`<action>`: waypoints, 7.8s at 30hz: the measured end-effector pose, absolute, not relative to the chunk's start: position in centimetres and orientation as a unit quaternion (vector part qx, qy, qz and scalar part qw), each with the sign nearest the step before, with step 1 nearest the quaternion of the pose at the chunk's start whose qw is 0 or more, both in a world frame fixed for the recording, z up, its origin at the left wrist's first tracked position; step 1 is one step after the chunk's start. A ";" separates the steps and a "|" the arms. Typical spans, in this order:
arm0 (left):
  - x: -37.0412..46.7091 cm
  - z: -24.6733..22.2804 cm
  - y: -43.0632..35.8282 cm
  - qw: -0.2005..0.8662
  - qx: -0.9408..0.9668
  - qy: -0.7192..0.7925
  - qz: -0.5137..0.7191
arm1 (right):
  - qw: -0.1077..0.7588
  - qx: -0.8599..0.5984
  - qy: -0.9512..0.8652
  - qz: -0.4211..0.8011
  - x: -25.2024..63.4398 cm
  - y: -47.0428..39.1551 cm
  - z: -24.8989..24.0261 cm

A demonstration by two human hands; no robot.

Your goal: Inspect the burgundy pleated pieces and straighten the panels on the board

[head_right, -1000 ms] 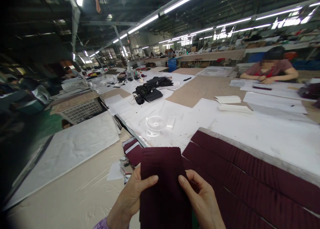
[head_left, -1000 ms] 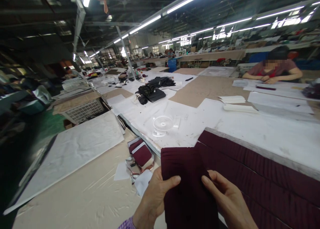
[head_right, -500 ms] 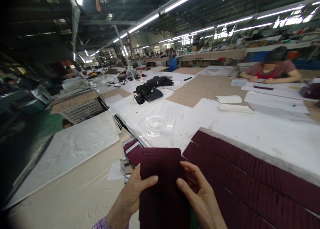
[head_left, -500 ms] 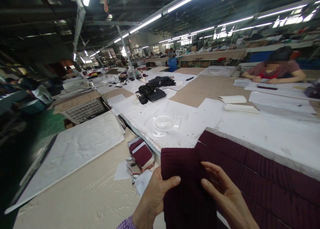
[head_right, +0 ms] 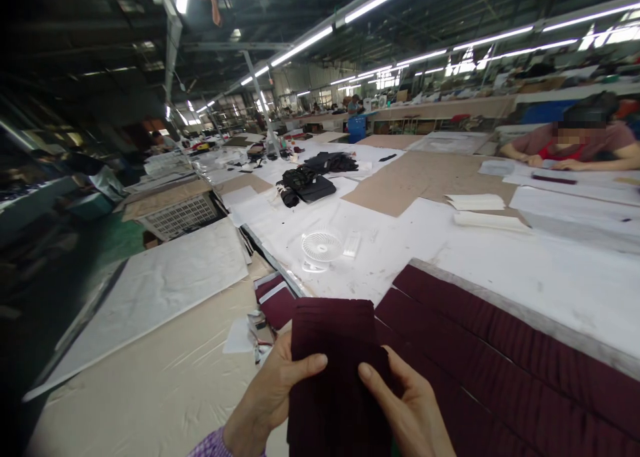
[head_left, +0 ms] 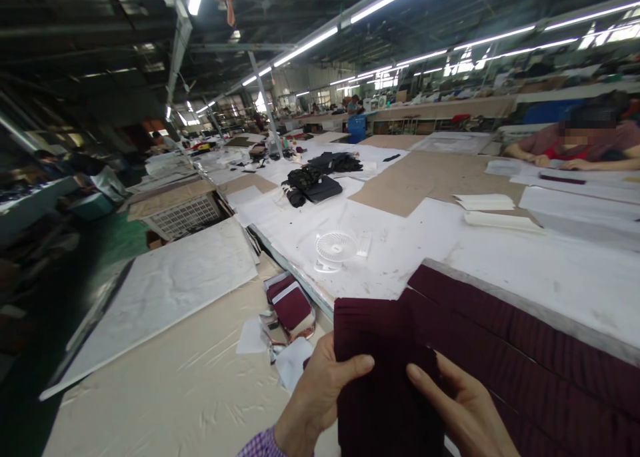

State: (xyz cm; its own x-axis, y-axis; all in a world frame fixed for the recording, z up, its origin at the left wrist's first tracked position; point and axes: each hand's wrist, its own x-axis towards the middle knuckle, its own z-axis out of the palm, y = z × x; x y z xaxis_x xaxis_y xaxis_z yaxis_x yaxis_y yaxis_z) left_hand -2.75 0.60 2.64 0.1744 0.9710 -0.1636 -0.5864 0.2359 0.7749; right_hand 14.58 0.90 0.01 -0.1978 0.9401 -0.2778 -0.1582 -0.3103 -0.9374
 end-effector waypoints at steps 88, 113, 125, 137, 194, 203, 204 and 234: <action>26.3 -24.4 6.1 0.073 0.738 0.633 0.222 | 0.198 -0.739 -0.477 0.433 67.2 -2.6 -8.3; 27.0 -25.2 6.9 -0.035 0.765 0.629 0.133 | -0.021 -0.681 -0.632 0.370 72.6 15.1 -19.0; 27.1 -25.2 6.8 -0.017 0.765 0.623 0.162 | -0.058 -0.694 -0.648 0.310 71.8 14.8 -18.5; 27.1 -25.1 6.9 -0.028 0.770 0.618 0.153 | -0.110 -0.701 -0.641 0.293 71.4 15.8 -18.3; 27.1 -24.9 7.0 -0.023 0.762 0.630 0.148 | -0.084 -0.639 -0.753 0.131 68.9 14.8 -17.1; 27.1 -24.9 7.0 -0.040 0.765 0.631 0.120 | -0.101 -0.586 -0.789 0.155 69.6 16.0 -17.5; 27.1 -24.9 7.0 -0.040 0.766 0.631 0.119 | -0.103 -0.582 -0.792 0.155 69.6 16.1 -17.5; 26.9 -25.3 7.1 -0.024 0.762 0.631 0.146 | -0.125 -0.643 -0.745 0.127 70.4 14.6 -17.9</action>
State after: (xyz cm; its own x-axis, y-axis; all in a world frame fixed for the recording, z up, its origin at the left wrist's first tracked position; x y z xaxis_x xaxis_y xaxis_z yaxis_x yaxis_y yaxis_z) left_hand 26.92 7.05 -25.32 0.1623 0.9540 0.2522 0.9680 -0.2035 0.1471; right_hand 70.37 14.60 -17.95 -0.1417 0.9263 -0.3490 0.9896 0.1407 -0.0286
